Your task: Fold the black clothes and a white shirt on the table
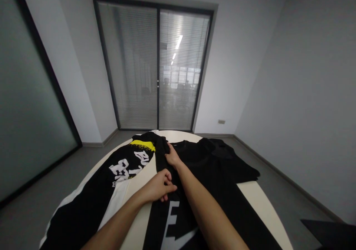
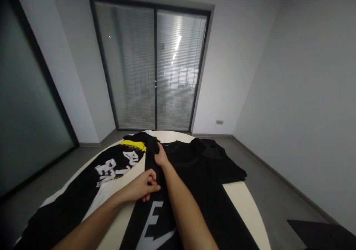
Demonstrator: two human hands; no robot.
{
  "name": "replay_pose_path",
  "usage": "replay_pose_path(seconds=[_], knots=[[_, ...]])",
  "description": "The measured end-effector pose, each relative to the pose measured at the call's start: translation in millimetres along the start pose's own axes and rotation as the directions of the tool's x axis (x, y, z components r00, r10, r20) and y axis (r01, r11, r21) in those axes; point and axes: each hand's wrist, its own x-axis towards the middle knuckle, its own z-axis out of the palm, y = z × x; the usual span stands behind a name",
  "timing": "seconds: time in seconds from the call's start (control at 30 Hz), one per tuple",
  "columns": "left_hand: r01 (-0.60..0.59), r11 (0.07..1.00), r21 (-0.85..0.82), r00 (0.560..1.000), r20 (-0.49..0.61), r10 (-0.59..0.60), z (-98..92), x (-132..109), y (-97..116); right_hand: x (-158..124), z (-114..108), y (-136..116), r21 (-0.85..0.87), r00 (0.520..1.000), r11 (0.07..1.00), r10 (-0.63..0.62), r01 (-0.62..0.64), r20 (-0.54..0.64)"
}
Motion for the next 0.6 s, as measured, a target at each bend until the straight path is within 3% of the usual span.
replay_pose_path(seconds=[0.07, 0.13, 0.23, 0.37, 0.6], knots=[[-0.083, 0.979, 0.186, 0.986, -0.128, 0.108, -3.5, -1.2, 1.9, 0.4, -2.7, 1.2, -0.010, 0.999, 0.999, 0.033, -0.033, -0.004], [-0.129, 0.892, 0.434, 0.930, -0.259, 0.261, -8.3, -0.9, -0.2, 0.1, -6.5, 2.9, -0.007, 0.998, 0.998, 0.065, -0.065, -0.009], [-0.128, 0.741, 0.659, 0.867, -0.288, 0.406, -14.5, 2.0, -9.4, -3.9, -13.9, 4.0, -0.086, 0.997, 0.994, 0.074, -0.074, -0.003], [-0.148, 0.692, 0.707, 0.850, -0.267, 0.455, -17.3, 7.7, -24.2, -17.9, -25.9, -1.5, -0.234, 0.999, 0.972, 0.042, -0.036, 0.020], [-0.128, 0.664, 0.737, 0.893, -0.206, 0.401, -15.1, 12.1, -34.7, -60.2, -45.2, -2.5, -0.508, 0.993, 0.862, 0.064, -0.005, 0.098]])
